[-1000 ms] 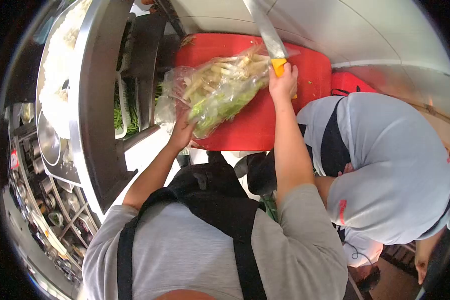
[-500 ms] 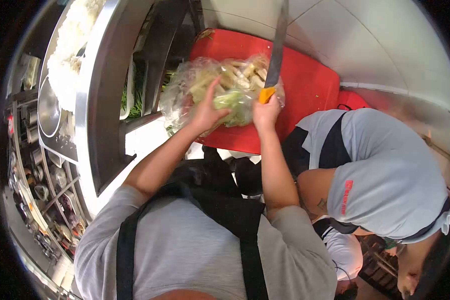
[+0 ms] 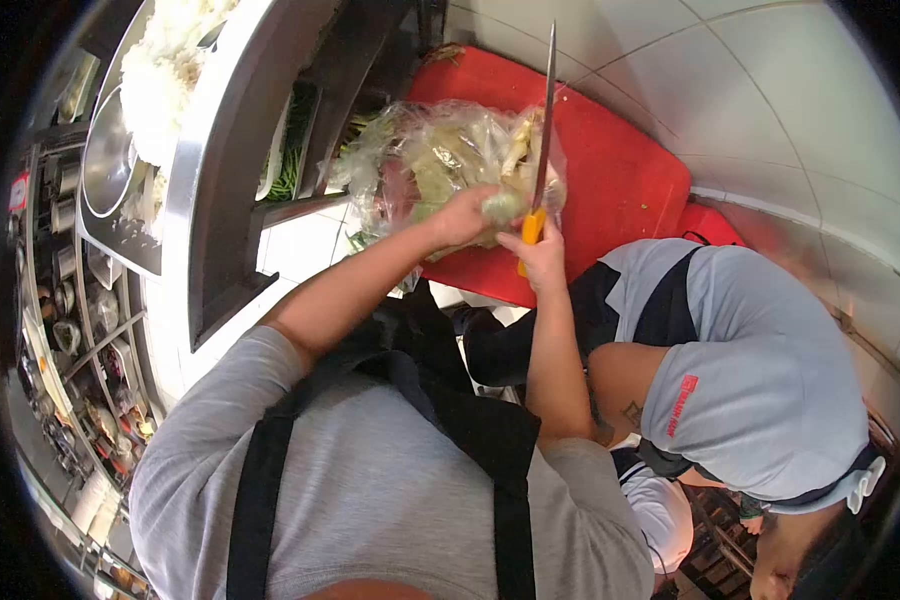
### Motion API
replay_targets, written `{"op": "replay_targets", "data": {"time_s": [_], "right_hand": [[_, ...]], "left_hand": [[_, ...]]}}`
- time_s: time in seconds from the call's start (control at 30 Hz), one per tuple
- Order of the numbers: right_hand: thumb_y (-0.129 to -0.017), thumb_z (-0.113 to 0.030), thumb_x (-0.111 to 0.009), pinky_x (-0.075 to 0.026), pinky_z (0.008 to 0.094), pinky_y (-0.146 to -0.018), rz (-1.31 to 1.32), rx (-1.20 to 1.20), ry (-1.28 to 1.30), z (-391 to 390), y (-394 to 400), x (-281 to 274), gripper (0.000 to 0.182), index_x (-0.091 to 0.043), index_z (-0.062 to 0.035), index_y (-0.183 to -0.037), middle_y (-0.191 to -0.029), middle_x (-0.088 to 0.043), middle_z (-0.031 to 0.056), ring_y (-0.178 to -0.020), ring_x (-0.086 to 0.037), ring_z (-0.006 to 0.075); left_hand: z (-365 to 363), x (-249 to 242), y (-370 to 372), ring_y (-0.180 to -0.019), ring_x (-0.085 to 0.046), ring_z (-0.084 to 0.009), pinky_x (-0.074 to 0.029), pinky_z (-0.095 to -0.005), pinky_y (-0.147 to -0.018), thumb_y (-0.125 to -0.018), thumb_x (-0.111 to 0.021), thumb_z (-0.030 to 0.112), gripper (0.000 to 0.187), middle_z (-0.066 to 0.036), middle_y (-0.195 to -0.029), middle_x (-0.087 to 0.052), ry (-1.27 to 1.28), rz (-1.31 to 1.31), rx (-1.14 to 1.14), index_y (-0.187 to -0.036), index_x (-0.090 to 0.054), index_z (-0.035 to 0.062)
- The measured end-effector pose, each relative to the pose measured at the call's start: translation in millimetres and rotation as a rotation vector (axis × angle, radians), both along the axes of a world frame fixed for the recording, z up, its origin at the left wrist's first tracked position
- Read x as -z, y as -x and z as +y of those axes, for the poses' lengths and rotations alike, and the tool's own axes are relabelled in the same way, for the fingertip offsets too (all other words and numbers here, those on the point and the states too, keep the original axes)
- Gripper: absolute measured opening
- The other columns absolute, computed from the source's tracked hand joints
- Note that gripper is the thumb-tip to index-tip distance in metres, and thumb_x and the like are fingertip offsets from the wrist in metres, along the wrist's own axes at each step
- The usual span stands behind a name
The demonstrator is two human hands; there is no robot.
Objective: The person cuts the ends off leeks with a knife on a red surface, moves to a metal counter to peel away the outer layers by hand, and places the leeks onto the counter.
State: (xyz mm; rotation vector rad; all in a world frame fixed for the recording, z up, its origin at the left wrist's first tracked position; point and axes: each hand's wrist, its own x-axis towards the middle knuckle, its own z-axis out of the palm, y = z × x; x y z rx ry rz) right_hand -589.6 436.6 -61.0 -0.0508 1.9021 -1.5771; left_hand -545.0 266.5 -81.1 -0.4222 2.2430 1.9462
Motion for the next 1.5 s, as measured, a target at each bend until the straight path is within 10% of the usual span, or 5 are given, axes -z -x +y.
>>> {"op": "replay_targets", "data": {"time_s": [0.3,0.6,0.7,0.93,1.5], "right_hand": [[-0.062,0.000,-0.076,-0.043,0.0258,-0.061,0.100,0.252,0.015,-32.9,-18.2,11.4,0.037,-0.049,-0.0093,-0.085,-0.075,-0.047,-0.0021,-0.067,-0.048,0.0096],[-0.062,-0.003,-0.068,-0.042,0.0275,-0.064,0.247,0.241,-0.107,-20.5,-35.5,26.5,0.030,-0.048,-0.0066,-0.084,-0.076,-0.047,-0.0002,-0.070,-0.046,0.0111],[-0.059,-0.003,-0.070,-0.044,0.0302,-0.071,0.321,0.202,-0.130,-17.3,-41.2,33.7,0.044,-0.046,-0.0040,-0.096,-0.085,-0.051,0.0040,-0.078,-0.050,0.0144],[-0.054,-0.004,-0.075,-0.042,0.0332,-0.094,0.576,0.211,-0.211,-29.2,-25.7,22.9,0.090,-0.032,-0.0011,-0.132,-0.119,-0.048,0.0122,-0.108,-0.049,0.0217],[-0.057,-0.018,-0.081,-0.048,0.0312,-0.070,0.319,0.150,0.002,-72.7,-41.6,33.2,0.053,-0.055,-0.0026,-0.100,-0.088,-0.062,0.0069,-0.077,-0.058,0.0166]], "left_hand": [[-9.5,12.0,14.6,-0.094,-0.053,-0.0200,-0.044,-0.0365,-0.076,-0.079,-0.062,0.020,0.028,-0.005,-0.096,-0.053,-0.805,-0.370,-0.086,-0.103,-0.053,0.0065],[-11.0,72.9,136.5,-0.099,-0.055,-0.0379,-0.046,-0.0445,-0.085,-0.074,-0.058,0.008,0.042,-0.022,-0.112,-0.056,0.811,0.424,-0.438,-0.116,-0.056,0.0115],[-22.4,85.1,143.1,-0.100,-0.055,-0.0366,-0.046,-0.0438,-0.085,-0.074,-0.059,0.008,0.034,-0.018,-0.106,-0.060,0.584,-0.253,0.015,-0.108,-0.062,0.0099],[-45.2,21.5,49.8,-0.085,-0.060,-0.0320,-0.048,-0.0402,-0.076,-0.079,-0.058,0.009,0.015,-0.015,-0.088,-0.062,0.499,0.421,0.046,-0.091,-0.066,0.0060],[-40.2,38.2,-46.3,-0.091,-0.050,-0.0098,-0.039,-0.0234,-0.084,-0.087,-0.048,0.012,0.020,-0.002,-0.097,-0.055,-0.485,-0.088,-0.015,-0.101,-0.058,0.0010]]}}
